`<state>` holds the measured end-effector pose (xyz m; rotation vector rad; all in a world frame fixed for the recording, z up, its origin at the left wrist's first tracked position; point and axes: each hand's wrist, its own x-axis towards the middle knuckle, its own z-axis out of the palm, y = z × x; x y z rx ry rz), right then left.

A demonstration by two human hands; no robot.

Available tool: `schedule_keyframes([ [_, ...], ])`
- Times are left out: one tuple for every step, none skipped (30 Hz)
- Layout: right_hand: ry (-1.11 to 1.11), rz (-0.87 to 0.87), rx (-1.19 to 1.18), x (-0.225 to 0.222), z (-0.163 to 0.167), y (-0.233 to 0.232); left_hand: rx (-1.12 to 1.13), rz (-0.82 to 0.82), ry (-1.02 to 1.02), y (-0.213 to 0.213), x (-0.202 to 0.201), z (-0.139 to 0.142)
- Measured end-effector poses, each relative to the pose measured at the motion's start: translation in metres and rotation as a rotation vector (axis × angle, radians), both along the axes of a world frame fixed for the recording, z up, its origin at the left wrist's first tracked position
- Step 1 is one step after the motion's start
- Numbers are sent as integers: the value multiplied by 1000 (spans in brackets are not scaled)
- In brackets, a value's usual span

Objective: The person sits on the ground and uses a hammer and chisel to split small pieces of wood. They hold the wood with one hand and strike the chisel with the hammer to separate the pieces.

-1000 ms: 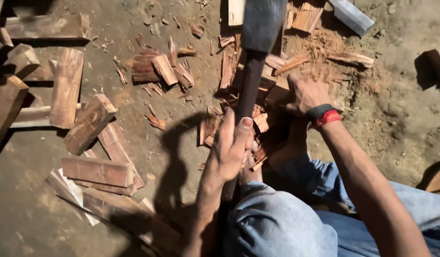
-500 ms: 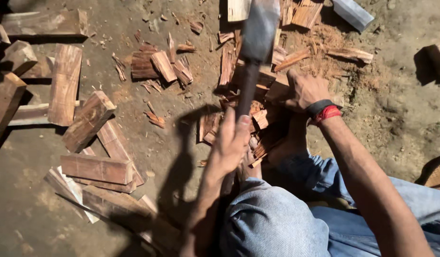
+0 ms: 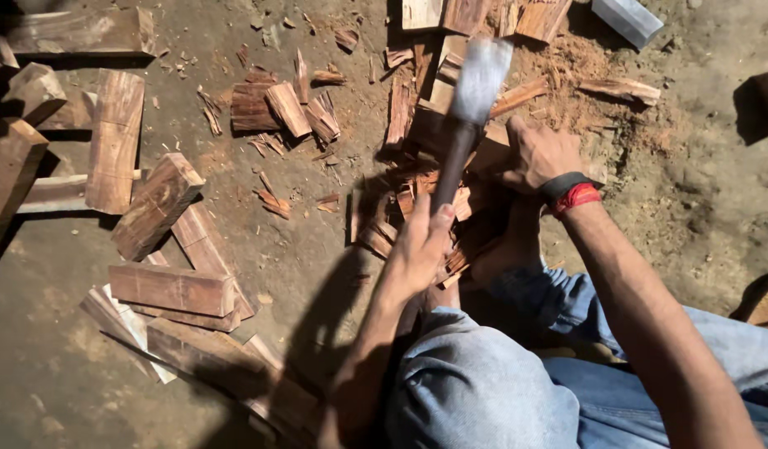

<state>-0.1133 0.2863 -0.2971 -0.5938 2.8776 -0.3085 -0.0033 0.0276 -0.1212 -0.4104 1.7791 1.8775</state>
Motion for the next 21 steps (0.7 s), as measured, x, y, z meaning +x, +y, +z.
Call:
schedule_keyframes([
  [-63,-24,55,1,4,-2,73,16,-61,2,0,-6],
  [-111,-42,114,1,8,-3,149,39,-109,1,0,-12],
  [-149,-65,159,-3,13,-6,100,21,-119,-1,0,-17],
  [-162,-70,131,-6,18,-9,55,-2,-154,-7,2,-19],
  [-185,-64,120,-10,22,-9,27,-16,-202,-13,4,-20],
  [-192,-53,94,-18,25,-13,50,14,-173,-21,8,-18],
  [-272,-76,67,-28,27,-14,75,39,-131,-28,11,-15],
  [-359,-105,44,-38,27,-15,103,59,-95,-35,15,-12],
  [-459,-135,21,-47,25,-15,101,103,-76,-41,19,-9],
  [-455,-86,-71,-55,21,-14,100,148,-56,-45,22,-6],
  [-443,-34,-162,-62,16,-11,100,194,-30,-48,26,-6],
  [-433,17,-256,-67,11,-9,96,190,-29,-50,29,-7],
  [-446,29,-245,-69,4,-6,94,187,-31,-50,32,-12],
  [-455,41,-236,-70,-2,-3,90,182,-30,-51,34,-19],
  [-462,51,-223,-70,-6,-1,68,165,-82,-50,37,-28],
  [-480,22,-182,-69,-7,-1,49,148,-138,-50,41,-39],
  [-496,-6,-139,-68,-8,0,32,132,-192,-49,44,-52],
  [-509,-34,-98,-67,-8,0,-38,127,-117,-49,49,-65],
  [-465,0,-112,-65,-7,1,-108,118,-40,-48,54,-78],
  [-418,36,-124,-64,-3,0,-178,112,40,-48,59,-90],
  [-367,79,-137,-63,5,-2,-250,115,158,-47,63,-101],
])
